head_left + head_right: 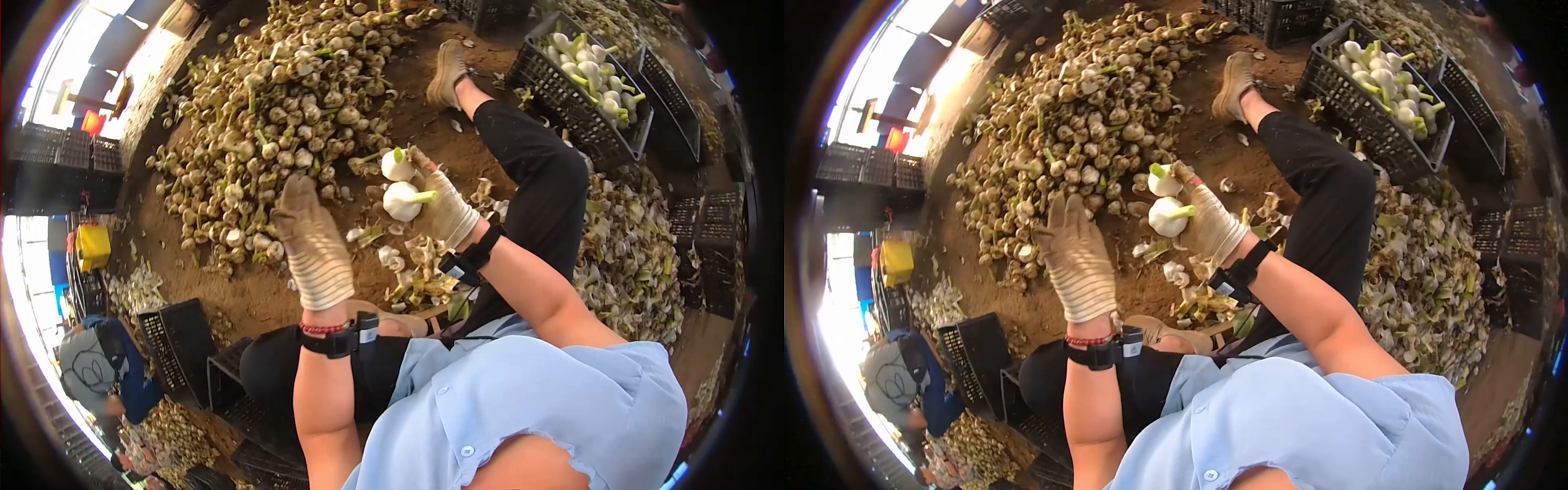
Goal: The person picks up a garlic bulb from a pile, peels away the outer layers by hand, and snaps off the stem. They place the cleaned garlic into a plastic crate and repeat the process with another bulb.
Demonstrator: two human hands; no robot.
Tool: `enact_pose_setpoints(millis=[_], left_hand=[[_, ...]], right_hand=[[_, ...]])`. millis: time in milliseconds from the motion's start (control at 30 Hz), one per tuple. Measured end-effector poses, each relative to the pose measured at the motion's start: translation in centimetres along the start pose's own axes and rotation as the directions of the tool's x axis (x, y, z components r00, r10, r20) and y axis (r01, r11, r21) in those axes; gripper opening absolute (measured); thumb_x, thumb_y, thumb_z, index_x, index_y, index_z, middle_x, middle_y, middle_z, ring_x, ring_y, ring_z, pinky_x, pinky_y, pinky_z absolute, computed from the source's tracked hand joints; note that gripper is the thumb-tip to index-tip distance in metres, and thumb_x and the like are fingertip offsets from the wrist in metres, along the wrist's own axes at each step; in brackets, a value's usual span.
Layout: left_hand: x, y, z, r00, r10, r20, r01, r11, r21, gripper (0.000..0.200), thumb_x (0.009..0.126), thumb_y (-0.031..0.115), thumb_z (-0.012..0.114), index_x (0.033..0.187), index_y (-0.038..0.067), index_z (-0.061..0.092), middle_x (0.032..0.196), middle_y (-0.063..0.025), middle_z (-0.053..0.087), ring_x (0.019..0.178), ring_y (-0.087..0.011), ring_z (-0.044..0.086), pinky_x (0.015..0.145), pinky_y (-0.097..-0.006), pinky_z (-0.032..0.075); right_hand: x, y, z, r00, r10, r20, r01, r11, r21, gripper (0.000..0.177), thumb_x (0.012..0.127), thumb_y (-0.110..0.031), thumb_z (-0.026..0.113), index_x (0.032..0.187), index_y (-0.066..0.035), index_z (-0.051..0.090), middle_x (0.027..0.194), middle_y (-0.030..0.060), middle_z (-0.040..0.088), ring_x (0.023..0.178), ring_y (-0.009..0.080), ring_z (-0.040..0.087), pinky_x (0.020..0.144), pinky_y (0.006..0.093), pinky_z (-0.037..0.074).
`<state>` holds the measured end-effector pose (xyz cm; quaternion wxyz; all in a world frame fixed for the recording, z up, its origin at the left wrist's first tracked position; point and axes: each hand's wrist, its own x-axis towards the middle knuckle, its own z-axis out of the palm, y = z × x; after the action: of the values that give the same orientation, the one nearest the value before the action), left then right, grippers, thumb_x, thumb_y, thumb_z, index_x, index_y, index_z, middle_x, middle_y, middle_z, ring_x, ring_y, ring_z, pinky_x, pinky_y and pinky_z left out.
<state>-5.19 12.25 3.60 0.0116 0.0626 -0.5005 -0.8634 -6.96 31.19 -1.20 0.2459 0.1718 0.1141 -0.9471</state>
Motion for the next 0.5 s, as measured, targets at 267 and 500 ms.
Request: enact_pose_setpoints(millis=[267,500], left_hand=[[0.0,-1.6,-0.9,0.965,-0.262,-0.025,0.261,0.964,-0.059,0.08,0.094,0.061,0.05,0.149,0.005,0.035,0.155,-0.0116,0.033,0.147,-0.0274,0.022,0.121,-0.0442,0.013],[0.6,-1.8,-2.2,0.933,-0.325,-0.154,0.336,0.94,0.052,0.049,0.095,0.053,0.057,0.119,0.011,0.061,0.126,-0.0064,0.056,0.124,-0.0253,0.05,0.104,-0.0441,0.043]], right_hand=[[0.3,-3.9,-2.1,0.989,-0.106,-0.101,0.099,0.993,-0.072,0.052,0.09,-0.059,0.06,0.117,-0.015,0.061,0.081,0.0003,0.067,0.069,0.02,0.069,0.061,0.0365,0.058],[6.3,-14.6,-12.5,0.982,-0.172,0.078,0.177,0.981,-0.074,0.05,0.097,-0.043,0.055,0.137,-0.012,0.053,0.051,-0.0041,0.046,0.042,0.0143,0.047,0.045,0.0323,0.043]])
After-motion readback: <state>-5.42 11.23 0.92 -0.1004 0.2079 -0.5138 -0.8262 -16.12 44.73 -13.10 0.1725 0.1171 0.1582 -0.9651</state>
